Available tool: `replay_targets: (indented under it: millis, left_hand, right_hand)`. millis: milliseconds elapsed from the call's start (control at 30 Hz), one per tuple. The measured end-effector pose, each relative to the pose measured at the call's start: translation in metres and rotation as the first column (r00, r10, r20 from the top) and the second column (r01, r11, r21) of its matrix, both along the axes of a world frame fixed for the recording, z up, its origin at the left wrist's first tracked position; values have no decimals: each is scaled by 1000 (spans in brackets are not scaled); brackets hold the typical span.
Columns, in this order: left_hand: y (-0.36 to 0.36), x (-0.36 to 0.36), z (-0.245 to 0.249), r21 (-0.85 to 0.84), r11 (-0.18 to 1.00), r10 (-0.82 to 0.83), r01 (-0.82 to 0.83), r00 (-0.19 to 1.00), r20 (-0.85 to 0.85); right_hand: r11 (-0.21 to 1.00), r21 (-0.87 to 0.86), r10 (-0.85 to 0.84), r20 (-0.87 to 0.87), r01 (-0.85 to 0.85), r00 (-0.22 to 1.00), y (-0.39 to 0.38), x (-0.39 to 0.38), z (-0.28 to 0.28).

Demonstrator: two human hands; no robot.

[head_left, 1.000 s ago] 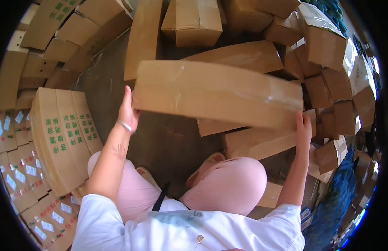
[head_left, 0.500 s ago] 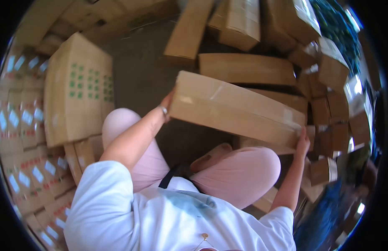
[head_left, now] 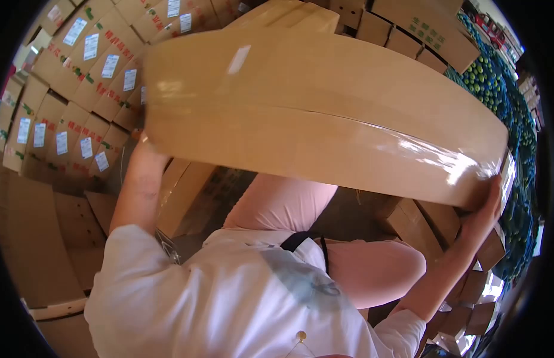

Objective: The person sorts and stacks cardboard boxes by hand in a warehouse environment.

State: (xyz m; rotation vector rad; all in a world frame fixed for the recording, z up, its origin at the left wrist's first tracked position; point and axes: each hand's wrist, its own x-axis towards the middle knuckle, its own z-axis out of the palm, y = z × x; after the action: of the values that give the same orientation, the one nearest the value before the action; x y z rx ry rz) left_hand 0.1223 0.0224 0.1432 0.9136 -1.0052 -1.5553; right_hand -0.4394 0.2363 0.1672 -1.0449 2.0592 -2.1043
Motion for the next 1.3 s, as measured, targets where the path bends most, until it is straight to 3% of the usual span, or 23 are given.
replay_targets:
  millis: [33,67,133,200,233,300,333,367,433,500,567,633,667,700,733,767,800,900,967,1067,1133,1200,1300]
  left_hand:
    - [16,49,-8,-11,995,96,-96,995,18]
    - [44,99,-22,-6,981,194,-194,980,43]
    - [105,183,-59,12,936,350,-353,931,106]
    - [178,247,-99,29,886,448,-463,870,204]
    - [219,276,-119,32,871,464,-490,842,277]
    - [279,313,-152,8,874,439,-486,796,417]
    - [300,325,-166,5,873,435,-489,782,446]
    - [311,331,-179,1,873,432,-488,775,460]
    - [295,330,-185,89,821,508,-564,792,338]
    - [286,317,-189,291,691,657,-661,743,127]
    - [278,313,-185,505,535,794,-677,607,-29]
    - [250,336,-214,247,815,539,-525,842,12]
    - [227,313,-185,113,910,393,-399,917,72]
    - [213,301,-177,51,946,314,-321,943,105]
    - [200,289,-169,-12,971,239,-240,961,139]
    - [194,290,-184,164,920,370,-355,927,-69]
    - [187,289,-194,352,839,510,-415,824,-245]
    - [188,280,-180,472,789,569,-393,758,-319]
    - [182,269,-168,480,777,585,-407,749,-312]
    - [177,262,-164,512,744,624,-430,721,-300]
    - [179,271,-181,528,725,644,-442,706,-294]
    - [184,303,-223,398,833,519,-384,791,-323]
    - [176,292,-205,474,779,585,-410,748,-313]
  right_hand:
    - [993,63,103,-130,-96,986,-31,42,10]
    - [992,63,117,-138,-109,984,-57,90,19]
    - [865,295,439,-53,-406,897,-102,186,31]
    - [693,282,666,101,-663,739,-153,246,2]
    - [658,484,717,-167,-577,677,-188,306,-23]
    - [350,668,869,28,-656,493,-217,369,-28]
    - [402,637,870,-41,-658,492,-237,398,-55]
    - [370,634,896,-52,-679,440,-251,421,-68]
    - [303,644,939,-74,-703,337,-280,459,-70]
    - [271,652,957,-107,-708,269,-313,484,-69]
    - [256,681,962,-112,-686,247,-347,497,-65]
    - [229,738,963,-77,-635,257,-369,497,-71]
    - [215,789,965,-80,-575,250,-376,494,-80]
    - [205,836,966,-90,-509,242,-380,488,-87]
    - [187,731,982,-119,-656,148,-370,481,-94]
    - [271,697,962,-218,-664,164,-371,477,-110]
    - [238,735,971,-155,-635,185,-363,472,-109]
    - [232,715,963,-76,-660,257,-339,454,-106]
    - [287,651,947,-82,-703,310,-333,438,-96]
    - [197,587,949,86,-785,303,-317,413,-87]
    - [293,600,891,110,-744,440,-309,396,-85]
    - [299,581,904,82,-757,420,-307,375,-88]
    - [360,552,891,37,-752,453,-296,332,-84]
